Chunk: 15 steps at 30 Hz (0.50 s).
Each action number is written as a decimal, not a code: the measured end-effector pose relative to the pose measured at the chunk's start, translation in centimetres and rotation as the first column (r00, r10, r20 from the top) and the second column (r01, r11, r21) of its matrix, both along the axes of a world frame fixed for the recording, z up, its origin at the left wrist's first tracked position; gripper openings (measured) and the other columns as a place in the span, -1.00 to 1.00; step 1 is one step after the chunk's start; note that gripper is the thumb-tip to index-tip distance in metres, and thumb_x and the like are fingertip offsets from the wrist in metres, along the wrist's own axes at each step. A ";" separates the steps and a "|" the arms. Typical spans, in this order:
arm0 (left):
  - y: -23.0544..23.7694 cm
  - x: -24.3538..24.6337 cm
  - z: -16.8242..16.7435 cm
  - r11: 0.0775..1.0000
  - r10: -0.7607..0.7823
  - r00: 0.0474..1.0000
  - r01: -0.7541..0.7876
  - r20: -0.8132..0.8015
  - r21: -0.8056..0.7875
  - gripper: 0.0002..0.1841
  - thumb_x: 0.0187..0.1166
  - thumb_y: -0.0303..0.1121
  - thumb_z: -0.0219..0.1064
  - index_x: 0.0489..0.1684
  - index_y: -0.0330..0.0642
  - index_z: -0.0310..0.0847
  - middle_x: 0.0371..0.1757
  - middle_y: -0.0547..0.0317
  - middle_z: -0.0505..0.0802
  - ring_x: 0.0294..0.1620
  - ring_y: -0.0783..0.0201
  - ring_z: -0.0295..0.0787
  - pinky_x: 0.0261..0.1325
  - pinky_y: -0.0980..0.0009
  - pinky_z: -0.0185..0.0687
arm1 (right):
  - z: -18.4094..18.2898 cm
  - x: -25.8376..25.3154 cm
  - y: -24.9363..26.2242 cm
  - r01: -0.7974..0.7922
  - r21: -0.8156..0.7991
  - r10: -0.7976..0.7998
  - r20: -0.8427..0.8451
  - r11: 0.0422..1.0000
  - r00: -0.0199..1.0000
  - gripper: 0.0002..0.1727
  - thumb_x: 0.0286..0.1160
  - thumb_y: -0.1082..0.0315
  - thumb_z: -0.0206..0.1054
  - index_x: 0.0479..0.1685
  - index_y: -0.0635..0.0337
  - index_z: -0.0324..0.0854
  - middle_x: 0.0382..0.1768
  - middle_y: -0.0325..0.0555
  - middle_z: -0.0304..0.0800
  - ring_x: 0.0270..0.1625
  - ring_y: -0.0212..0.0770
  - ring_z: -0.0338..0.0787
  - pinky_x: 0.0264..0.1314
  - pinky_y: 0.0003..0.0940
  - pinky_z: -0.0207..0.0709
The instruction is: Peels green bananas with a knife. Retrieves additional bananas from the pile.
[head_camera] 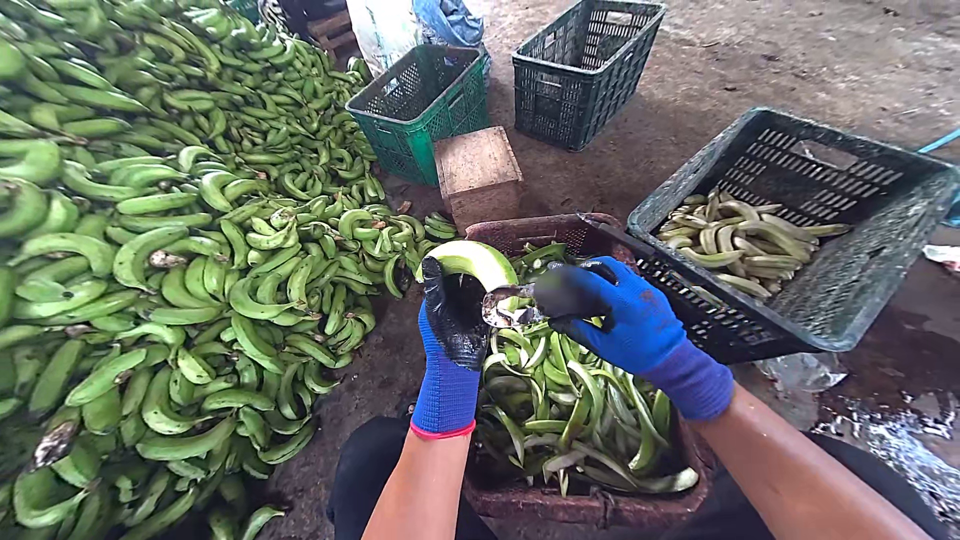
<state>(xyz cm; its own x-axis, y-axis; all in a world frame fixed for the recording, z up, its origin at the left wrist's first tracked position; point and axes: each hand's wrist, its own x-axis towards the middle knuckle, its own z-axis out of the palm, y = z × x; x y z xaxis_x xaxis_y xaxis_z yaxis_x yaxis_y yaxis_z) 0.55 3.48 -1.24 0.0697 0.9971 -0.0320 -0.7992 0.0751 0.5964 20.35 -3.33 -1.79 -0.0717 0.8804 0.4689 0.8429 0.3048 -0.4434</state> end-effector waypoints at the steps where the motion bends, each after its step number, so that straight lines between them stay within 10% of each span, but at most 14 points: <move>1: -0.2 0.0 0.0 0.997 -0.001 1.000 0.003 -0.030 0.077 -0.58 0.88 -0.04 -0.18 0.17 -0.01 0.58 -0.02 0.21 0.84 0.01 0.34 0.83 0.02 0.35 0.80 | 0.3 0.1 0.0 0.016 -0.039 -0.017 -0.020 0.999 1.000 -0.35 0.30 -0.01 0.41 0.47 -0.01 0.68 0.17 0.22 0.76 0.11 0.24 0.79 0.00 0.24 0.65; 9: -2.3 -0.4 0.8 0.922 -0.212 0.891 0.318 -0.401 0.220 -0.64 0.78 -0.02 0.07 0.26 0.02 0.63 -0.15 0.35 0.87 -0.17 0.56 0.82 -0.09 0.60 0.77 | 1.9 2.5 0.6 -0.118 -0.157 0.102 -0.107 0.981 0.989 -0.33 0.41 -0.05 0.26 0.59 -0.10 0.57 0.17 -0.02 0.73 0.12 -0.03 0.77 0.04 0.12 0.64; 15: -3.0 0.0 1.0 0.933 -0.111 0.375 0.358 -0.920 0.033 -0.50 0.86 -0.37 -0.18 0.69 -0.48 0.18 0.48 -0.28 0.59 0.42 0.29 0.54 0.53 0.39 0.35 | 0.8 2.9 0.9 -0.016 -0.303 0.019 0.007 0.953 1.000 -0.36 0.41 0.07 0.45 0.57 -0.06 0.59 0.22 0.18 0.73 0.22 0.26 0.73 0.16 0.34 0.56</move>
